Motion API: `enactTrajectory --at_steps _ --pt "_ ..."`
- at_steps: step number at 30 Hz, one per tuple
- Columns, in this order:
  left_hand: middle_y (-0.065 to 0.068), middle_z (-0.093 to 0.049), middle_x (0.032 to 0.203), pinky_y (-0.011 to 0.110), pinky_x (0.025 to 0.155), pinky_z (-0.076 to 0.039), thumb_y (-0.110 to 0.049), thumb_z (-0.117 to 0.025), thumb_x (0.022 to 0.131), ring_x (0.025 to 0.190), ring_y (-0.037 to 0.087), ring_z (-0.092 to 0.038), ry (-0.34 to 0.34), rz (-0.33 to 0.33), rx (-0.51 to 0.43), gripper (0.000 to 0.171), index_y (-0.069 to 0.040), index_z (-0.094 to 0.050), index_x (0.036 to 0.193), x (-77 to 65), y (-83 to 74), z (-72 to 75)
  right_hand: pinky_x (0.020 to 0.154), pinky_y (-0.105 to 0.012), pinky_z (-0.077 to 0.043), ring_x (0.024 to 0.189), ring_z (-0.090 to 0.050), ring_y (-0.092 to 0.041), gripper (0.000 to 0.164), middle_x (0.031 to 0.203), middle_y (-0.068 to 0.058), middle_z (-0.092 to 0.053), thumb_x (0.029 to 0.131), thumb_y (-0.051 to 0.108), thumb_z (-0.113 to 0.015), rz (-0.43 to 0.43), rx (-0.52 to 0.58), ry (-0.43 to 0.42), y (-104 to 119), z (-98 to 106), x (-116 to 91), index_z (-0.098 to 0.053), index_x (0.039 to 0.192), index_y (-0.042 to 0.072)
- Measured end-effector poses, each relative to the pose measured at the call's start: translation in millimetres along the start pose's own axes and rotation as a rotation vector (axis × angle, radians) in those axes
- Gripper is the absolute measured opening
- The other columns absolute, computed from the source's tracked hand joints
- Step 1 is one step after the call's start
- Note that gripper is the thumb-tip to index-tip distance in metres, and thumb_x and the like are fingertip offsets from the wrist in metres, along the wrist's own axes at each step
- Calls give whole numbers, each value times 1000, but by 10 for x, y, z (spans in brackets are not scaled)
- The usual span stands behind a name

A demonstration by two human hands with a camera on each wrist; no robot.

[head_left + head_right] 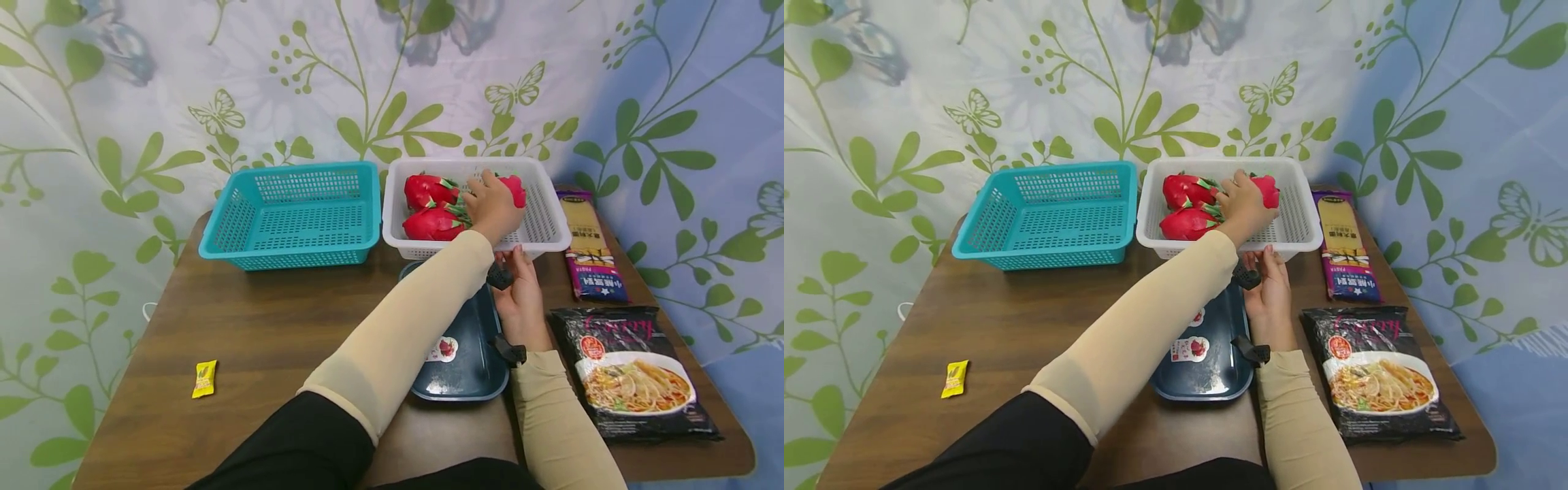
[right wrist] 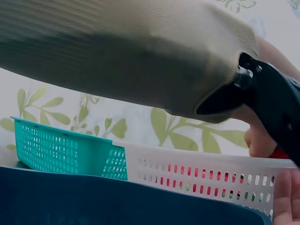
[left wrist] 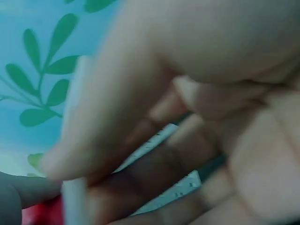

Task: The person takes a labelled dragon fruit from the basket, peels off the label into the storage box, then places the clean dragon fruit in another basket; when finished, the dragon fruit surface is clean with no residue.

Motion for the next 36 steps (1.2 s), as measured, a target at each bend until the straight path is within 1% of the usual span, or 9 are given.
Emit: enactTrajectory --at_steps 4,6,11,14,19,23,27,31,36 --pt "12 -39 153 31 94 -53 -50 -82 87 127 28 -45 0 -54 26 107 -10 -22 166 -57 35 -116 83 -29 -54 98 -55 -20 12 107 -8 -63 106 16 -62 -22 50 5 16 -6 -3 -59 113 6" --pt "12 -44 147 31 87 -56 -52 -84 84 122 27 -48 -18 -79 38 108 -9 -26 165 -77 54 -171 75 -30 -59 95 -57 -21 13 106 -10 -65 106 15 -61 -28 81 14 18 -5 -3 -58 114 5" --pt "7 -54 125 32 82 -56 -53 -91 76 107 23 -55 2 -103 78 95 -11 -45 147 -129 92 -247 76 -30 -60 98 -58 -20 23 114 -9 -66 106 16 -62 -51 58 -8 19 -4 -15 -55 126 9" --pt "7 -57 116 32 79 -56 -53 -92 74 101 23 -57 15 -104 102 85 -11 -51 136 -166 93 -209 77 -28 -58 102 -55 -18 26 118 -7 -64 105 19 -64 -46 3 -43 12 -3 -15 -55 128 11" --pt "9 -58 114 31 76 -57 -55 -92 73 98 23 -59 24 -126 132 88 -9 -52 136 -231 89 -75 72 -27 -54 101 -51 -18 24 115 -6 -64 106 19 -62 -38 -18 -23 -2 -5 16 -57 127 10" --pt "9 -58 114 30 75 -53 -68 -86 74 96 22 -56 17 -251 226 94 -8 -51 138 -258 88 35 78 -30 -56 96 -57 -22 19 109 -12 -66 108 12 -56 -21 65 57 -3 0 49 -58 125 4" --pt "9 -57 116 28 72 -52 -71 -77 83 100 22 -55 -57 -424 283 84 -10 -51 136 -308 149 190 90 -34 -56 93 -62 -26 13 104 -16 -65 108 6 -55 22 105 85 15 -1 63 -60 115 -3" --pt "11 -58 132 29 87 -53 -60 -76 90 118 23 -55 -141 -557 273 78 -10 -50 145 -404 406 518 97 -36 -56 91 -64 -25 16 101 -16 -65 103 8 -65 65 -42 10 47 -22 42 -62 114 -4" --pt "14 -53 142 34 100 -48 -44 -78 94 130 30 -47 -211 -597 119 74 -6 -49 151 -488 1140 1058 84 -30 -60 84 -65 -22 33 101 -15 -65 96 21 -78 91 -355 -174 140 -85 -55 -64 116 -1"
Point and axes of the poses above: each hand's wrist, its own x-axis towards the middle knuckle, its own z-axis out of the back of the hand, y = z × x, the point moved 1 cm from there along x, towards the middle knuckle
